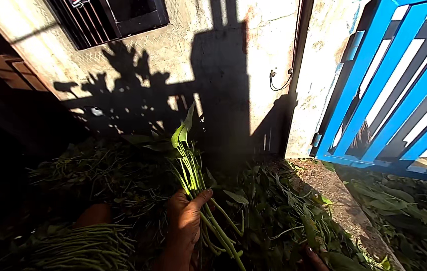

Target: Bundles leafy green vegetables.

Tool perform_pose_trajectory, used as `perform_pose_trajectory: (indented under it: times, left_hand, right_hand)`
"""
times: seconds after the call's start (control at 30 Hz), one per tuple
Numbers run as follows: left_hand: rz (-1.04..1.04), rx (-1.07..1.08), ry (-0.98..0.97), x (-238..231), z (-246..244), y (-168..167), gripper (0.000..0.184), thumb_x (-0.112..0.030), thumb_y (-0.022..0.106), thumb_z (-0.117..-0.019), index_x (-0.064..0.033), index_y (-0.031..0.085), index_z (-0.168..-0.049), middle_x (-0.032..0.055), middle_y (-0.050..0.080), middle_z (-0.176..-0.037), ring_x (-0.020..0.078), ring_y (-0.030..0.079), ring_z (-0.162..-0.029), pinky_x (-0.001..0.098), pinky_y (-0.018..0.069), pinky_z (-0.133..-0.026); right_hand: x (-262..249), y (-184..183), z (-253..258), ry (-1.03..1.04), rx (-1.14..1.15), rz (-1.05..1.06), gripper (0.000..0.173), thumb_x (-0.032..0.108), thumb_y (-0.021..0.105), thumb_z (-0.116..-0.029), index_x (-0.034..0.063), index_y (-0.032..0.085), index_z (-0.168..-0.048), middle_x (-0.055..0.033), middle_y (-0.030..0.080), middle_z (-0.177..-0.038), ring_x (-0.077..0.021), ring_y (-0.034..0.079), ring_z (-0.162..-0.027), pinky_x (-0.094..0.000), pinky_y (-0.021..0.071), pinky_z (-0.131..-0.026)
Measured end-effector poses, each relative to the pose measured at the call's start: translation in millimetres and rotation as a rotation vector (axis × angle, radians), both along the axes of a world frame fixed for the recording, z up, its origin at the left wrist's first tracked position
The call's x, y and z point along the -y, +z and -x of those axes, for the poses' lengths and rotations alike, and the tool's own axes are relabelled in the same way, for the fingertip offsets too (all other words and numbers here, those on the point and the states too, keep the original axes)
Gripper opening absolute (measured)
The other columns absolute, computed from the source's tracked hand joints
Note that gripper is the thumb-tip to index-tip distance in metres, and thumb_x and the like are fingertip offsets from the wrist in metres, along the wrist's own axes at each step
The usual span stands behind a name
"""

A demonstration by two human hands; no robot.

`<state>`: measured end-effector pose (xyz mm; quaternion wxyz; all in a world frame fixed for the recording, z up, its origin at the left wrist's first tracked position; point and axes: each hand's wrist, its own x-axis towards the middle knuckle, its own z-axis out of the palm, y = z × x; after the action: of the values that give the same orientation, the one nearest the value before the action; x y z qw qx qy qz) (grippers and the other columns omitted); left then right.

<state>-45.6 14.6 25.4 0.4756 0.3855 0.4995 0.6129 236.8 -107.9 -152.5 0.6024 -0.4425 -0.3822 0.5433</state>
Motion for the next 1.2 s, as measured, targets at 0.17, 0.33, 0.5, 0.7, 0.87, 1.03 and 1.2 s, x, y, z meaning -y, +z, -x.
perform_pose_trajectory:
  times: [0.17, 0.33, 0.5, 0.7, 0.87, 1.03, 1.2]
  left_hand:
    - [0.035, 0.052, -0.159, 6.0, -9.1, -8.5, 0.028, 0.014, 0.077, -0.0797, 0.0122, 0.064, -0.104, 0.0268, 0.07, -0.083, 0.034, 0.071, -0.064, 0.0449, 0.0644, -0.058]
    - [0.051, 0.028, -0.082, 1.6, 2.0, 2.9, 0.027, 0.012, 0.074, -0.0849, 0.0101, 0.061, -0.109, 0.0257, 0.071, -0.085, 0.0333, 0.072, -0.065, 0.0435, 0.0645, -0.06]
    - [-0.008, 0.016, 0.036, 0.7, 10.2, 6.0, 0.023, 0.011, 0.074, -0.0859, 0.0084, 0.063, -0.106, 0.0246, 0.071, -0.083, 0.0322, 0.072, -0.064, 0.0441, 0.0643, -0.058]
    - [-0.147, 0.049, 0.225, 5.3, -10.7, 0.1, 0.019, 0.01, 0.072, -0.0868, 0.0065, 0.065, -0.104, 0.0193, 0.072, -0.081, 0.0279, 0.072, -0.063, 0.0411, 0.0642, -0.058]
    - [-0.265, 0.07, 0.435, -7.2, 11.8, 18.2, 0.021, 0.003, 0.073, -0.0892, 0.0006, 0.064, -0.108, 0.0099, 0.072, -0.083, 0.0197, 0.072, -0.071, 0.0356, 0.0631, -0.067]
    - [-0.132, 0.138, 0.391, -11.2, 9.8, 8.8, 0.024, 0.003, 0.071, -0.0901, 0.0012, 0.064, -0.113, 0.0133, 0.071, -0.091, 0.0235, 0.071, -0.073, 0.0397, 0.0636, -0.066]
    - [0.018, 0.151, 0.221, -6.1, 3.2, 6.1, 0.021, 0.004, 0.064, -0.0946, 0.005, 0.062, -0.115, 0.0211, 0.072, -0.09, 0.0312, 0.074, -0.07, 0.0429, 0.0643, -0.061]
  right_hand:
    - [-31.7, 36.5, 49.0, 0.164, 0.316, -0.326, 0.034, 0.023, 0.048, -0.1088, -0.0037, 0.064, -0.123, -0.0153, 0.07, -0.121, -0.0257, 0.064, -0.121, -0.0456, 0.0499, -0.109]
    - [-32.6, 32.4, 61.9, 0.238, 1.052, -0.449, 0.026, 0.026, 0.057, -0.1051, 0.0079, 0.072, -0.117, -0.01, 0.074, -0.113, -0.0289, 0.067, -0.117, -0.0597, 0.0343, -0.117]
    - [-29.9, 17.1, 47.4, 0.125, 1.26, -0.428, 0.021, 0.013, 0.065, -0.0953, 0.0093, 0.073, -0.114, -0.0107, 0.073, -0.102, -0.0324, 0.069, -0.1, -0.0577, 0.0483, -0.099]
    - [-34.7, 32.6, 57.0, -0.273, 0.304, -0.029, 0.021, 0.008, 0.048, -0.1041, -0.0006, 0.067, -0.103, -0.0038, 0.066, -0.082, -0.0115, 0.064, -0.072, -0.0268, 0.0561, -0.068]
    - [-40.2, 19.2, 5.7, -0.522, -0.245, 0.179, 0.027, 0.02, 0.042, -0.1092, 0.0104, 0.058, -0.09, 0.0046, 0.051, -0.062, -0.0075, 0.052, -0.053, -0.0266, 0.0521, -0.055]
    - [-19.6, -18.3, -2.1, 0.757, 0.944, 0.321, 0.075, 0.052, 0.081, -0.083, -0.0004, 0.063, -0.133, -0.0261, 0.067, -0.125, -0.0425, 0.063, -0.119, -0.0659, 0.0467, -0.104]
    - [-89.6, -66.4, -36.9, 0.133, 1.296, 0.582, 0.044, 0.021, 0.058, -0.0988, 0.001, 0.059, -0.138, -0.024, 0.057, -0.141, -0.0441, 0.053, -0.133, -0.0602, 0.0476, -0.104]
